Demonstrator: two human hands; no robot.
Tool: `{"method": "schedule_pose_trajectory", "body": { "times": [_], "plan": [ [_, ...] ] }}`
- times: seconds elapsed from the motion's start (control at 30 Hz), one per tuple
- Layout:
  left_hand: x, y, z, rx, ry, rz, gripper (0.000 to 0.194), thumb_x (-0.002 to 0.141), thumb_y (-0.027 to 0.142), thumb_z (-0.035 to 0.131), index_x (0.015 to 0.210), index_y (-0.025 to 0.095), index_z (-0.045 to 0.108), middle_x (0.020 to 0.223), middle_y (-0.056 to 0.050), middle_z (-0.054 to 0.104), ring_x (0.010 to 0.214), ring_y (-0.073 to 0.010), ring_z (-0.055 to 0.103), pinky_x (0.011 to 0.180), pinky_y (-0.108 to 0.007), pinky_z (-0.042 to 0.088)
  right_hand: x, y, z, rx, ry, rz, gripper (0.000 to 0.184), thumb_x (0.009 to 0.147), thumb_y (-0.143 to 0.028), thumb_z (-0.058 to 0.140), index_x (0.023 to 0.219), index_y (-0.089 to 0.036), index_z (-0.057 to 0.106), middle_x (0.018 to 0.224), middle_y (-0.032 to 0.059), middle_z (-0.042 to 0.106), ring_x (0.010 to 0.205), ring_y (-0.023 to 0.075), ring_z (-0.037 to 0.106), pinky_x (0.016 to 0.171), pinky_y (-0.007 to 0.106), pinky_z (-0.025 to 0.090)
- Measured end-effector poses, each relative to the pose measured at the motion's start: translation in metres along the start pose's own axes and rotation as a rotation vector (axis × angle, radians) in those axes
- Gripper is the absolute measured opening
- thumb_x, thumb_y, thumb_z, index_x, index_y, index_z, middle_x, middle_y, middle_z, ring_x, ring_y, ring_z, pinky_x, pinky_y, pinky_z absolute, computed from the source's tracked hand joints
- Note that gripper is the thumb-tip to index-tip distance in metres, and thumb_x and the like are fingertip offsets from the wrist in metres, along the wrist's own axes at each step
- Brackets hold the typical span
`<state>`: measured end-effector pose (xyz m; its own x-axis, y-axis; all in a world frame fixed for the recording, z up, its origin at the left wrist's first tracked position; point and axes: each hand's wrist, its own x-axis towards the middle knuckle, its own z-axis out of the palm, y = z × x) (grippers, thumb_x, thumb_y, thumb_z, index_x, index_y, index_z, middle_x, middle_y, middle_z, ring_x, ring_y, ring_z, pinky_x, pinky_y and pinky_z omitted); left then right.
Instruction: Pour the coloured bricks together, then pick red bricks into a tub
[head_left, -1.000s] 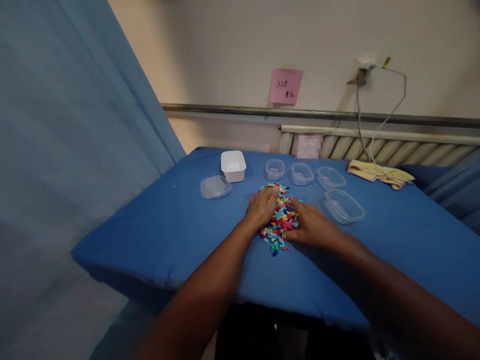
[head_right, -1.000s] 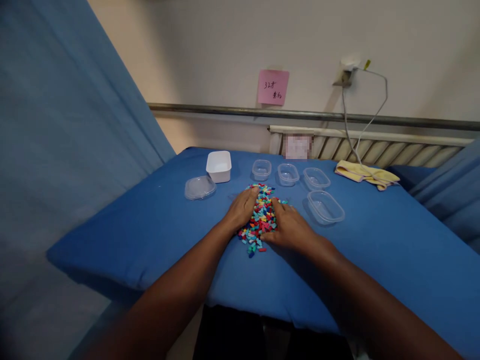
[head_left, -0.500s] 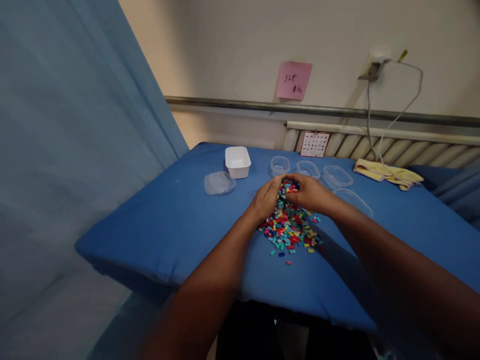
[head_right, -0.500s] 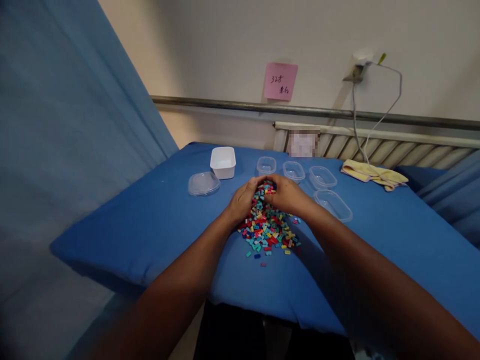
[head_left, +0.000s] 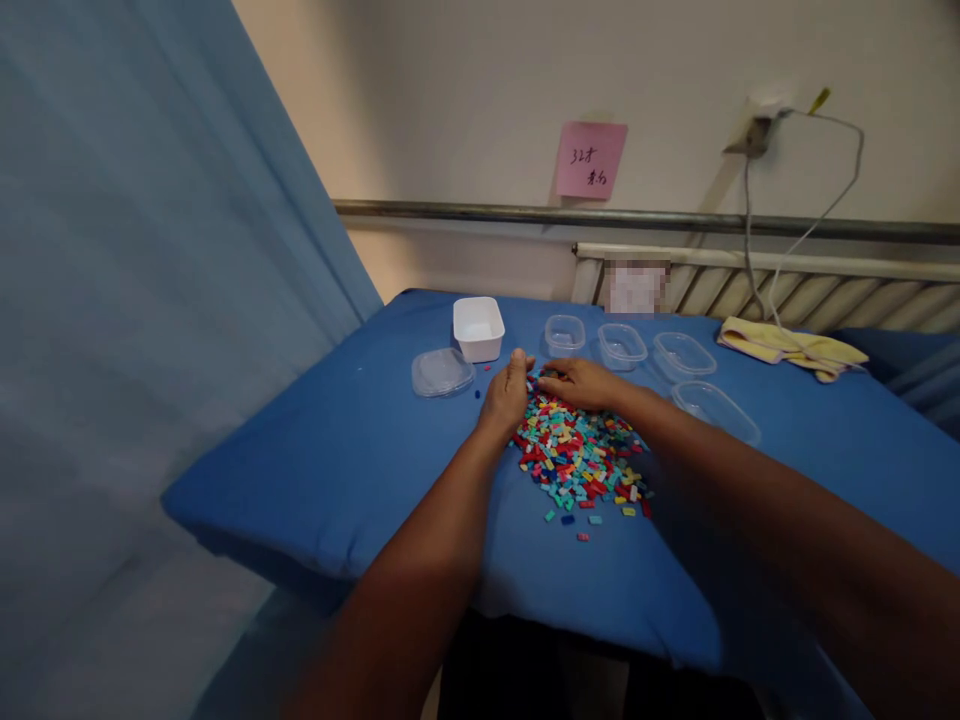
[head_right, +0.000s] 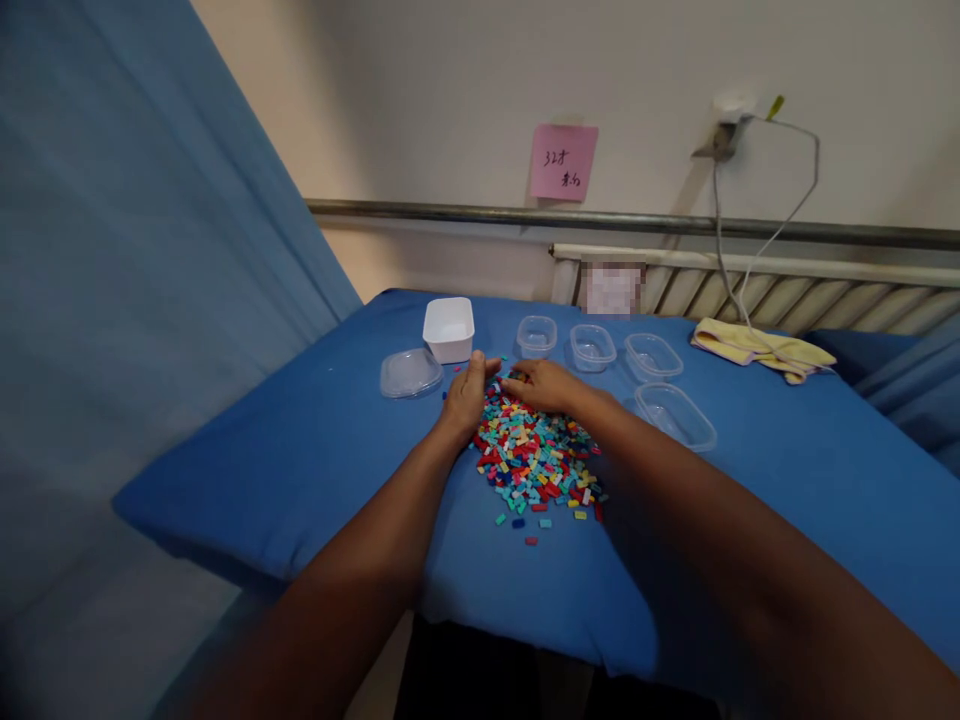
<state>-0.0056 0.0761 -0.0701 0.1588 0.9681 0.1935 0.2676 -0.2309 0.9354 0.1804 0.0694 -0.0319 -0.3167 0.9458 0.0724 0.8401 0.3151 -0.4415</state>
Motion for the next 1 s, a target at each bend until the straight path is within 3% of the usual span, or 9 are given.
{"method": "schedule_pose_trajectory", "body": {
  "times": [0.17,0.3,0.4,0.5,0.6,0.73,0.8,0.93,1.0],
  "plan": [
    [-0.006,0.011,-0.001,-0.033,-0.097,0.098,0.082,0.111,0.072,0.023,0.138,0.014,0.076,0.147,-0.014,0.073,0.139,-0.0287,0.068,0.122,-0.044,0.049,-0.032,-0.008,-0.004,0.061,-0.069,-0.19,0.038,0.111,-0.046,0.053,0.121,-0.021,0.08,0.114,0.0078,0.083,0.103,0.0246,0.076,0.094,0.036,0.057],
    [-0.005,0.012,-0.019,0.3,0.061,0.162,0.073,0.115,0.063,0.024,0.118,0.017,0.081,0.131,-0.016,0.08,0.132,-0.031,0.07,0.119,-0.046,0.048,-0.075,-0.019,-0.015,0.059,-0.042,-0.433,0.048,0.112,-0.054,0.052,0.137,-0.021,0.075,0.138,0.0141,0.076,0.127,0.0304,0.07,0.112,0.046,0.052],
    [-0.001,0.005,-0.03,0.547,0.074,0.174,0.065,0.114,0.056,0.029,0.1,0.017,0.079,0.112,-0.019,0.081,0.118,-0.0341,0.072,0.112,-0.051,0.049,-0.103,-0.037,-0.013,-0.03,0.003,-0.486,0.055,0.109,-0.06,0.056,0.147,-0.022,0.07,0.153,0.0172,0.066,0.14,0.0342,0.062,0.12,0.054,0.046],
    [0.003,-0.002,-0.032,0.568,0.05,0.194,0.06,0.114,0.055,0.033,0.098,0.018,0.078,0.112,-0.019,0.079,0.117,-0.0331,0.071,0.113,-0.05,0.048,-0.119,-0.056,0.002,-0.135,0.015,-0.572,0.063,0.104,-0.069,0.061,0.148,-0.025,0.069,0.163,0.0169,0.057,0.151,0.0386,0.051,0.127,0.064,0.035],
    [0.007,-0.004,-0.032,0.559,0.059,0.177,0.068,0.114,0.058,0.026,0.101,0.017,0.078,0.112,-0.019,0.08,0.114,-0.0317,0.073,0.109,-0.047,0.052,-0.123,-0.064,0.021,-0.199,-0.015,-0.694,0.055,0.105,-0.064,0.062,0.14,-0.024,0.074,0.163,0.0154,0.058,0.157,0.037,0.044,0.133,0.067,0.024],
    [0.013,-0.001,-0.043,0.253,0.156,0.023,0.085,0.113,0.067,0.016,0.124,0.011,0.078,0.13,-0.021,0.079,0.121,-0.0298,0.075,0.108,-0.043,0.056,-0.121,-0.052,0.028,-0.221,0.094,-0.648,0.029,0.11,-0.036,0.061,0.126,-0.022,0.08,0.158,0.0136,0.064,0.152,0.0328,0.052,0.134,0.063,0.027],
    [0.013,0.001,-0.054,0.117,0.211,-0.019,0.09,0.111,0.071,0.015,0.129,0.009,0.077,0.136,-0.021,0.077,0.127,-0.0294,0.073,0.111,-0.042,0.055,-0.126,-0.041,0.022,-0.191,0.146,-0.612,0.028,0.111,-0.027,0.056,0.124,-0.025,0.081,0.157,0.0104,0.066,0.149,0.0304,0.057,0.133,0.062,0.031],
    [0.005,0.002,-0.072,0.392,0.161,0.011,0.085,0.111,0.07,0.018,0.126,0.012,0.078,0.138,-0.022,0.076,0.135,-0.0334,0.068,0.12,-0.048,0.048,-0.157,-0.019,0.005,-0.096,0.177,-0.505,0.039,0.11,-0.044,0.06,0.145,-0.033,0.072,0.165,0.0077,0.059,0.156,0.0335,0.05,0.132,0.064,0.035],
    [0.001,-0.001,-0.073,0.572,0.059,0.057,0.076,0.112,0.065,0.023,0.127,0.013,0.076,0.144,-0.022,0.072,0.143,-0.0345,0.063,0.125,-0.052,0.043,-0.176,-0.007,0.003,-0.052,0.165,-0.44,0.066,0.102,-0.06,0.069,0.162,-0.034,0.058,0.175,0.0088,0.045,0.163,0.0378,0.039,0.133,0.066,0.033]
  ]
}}
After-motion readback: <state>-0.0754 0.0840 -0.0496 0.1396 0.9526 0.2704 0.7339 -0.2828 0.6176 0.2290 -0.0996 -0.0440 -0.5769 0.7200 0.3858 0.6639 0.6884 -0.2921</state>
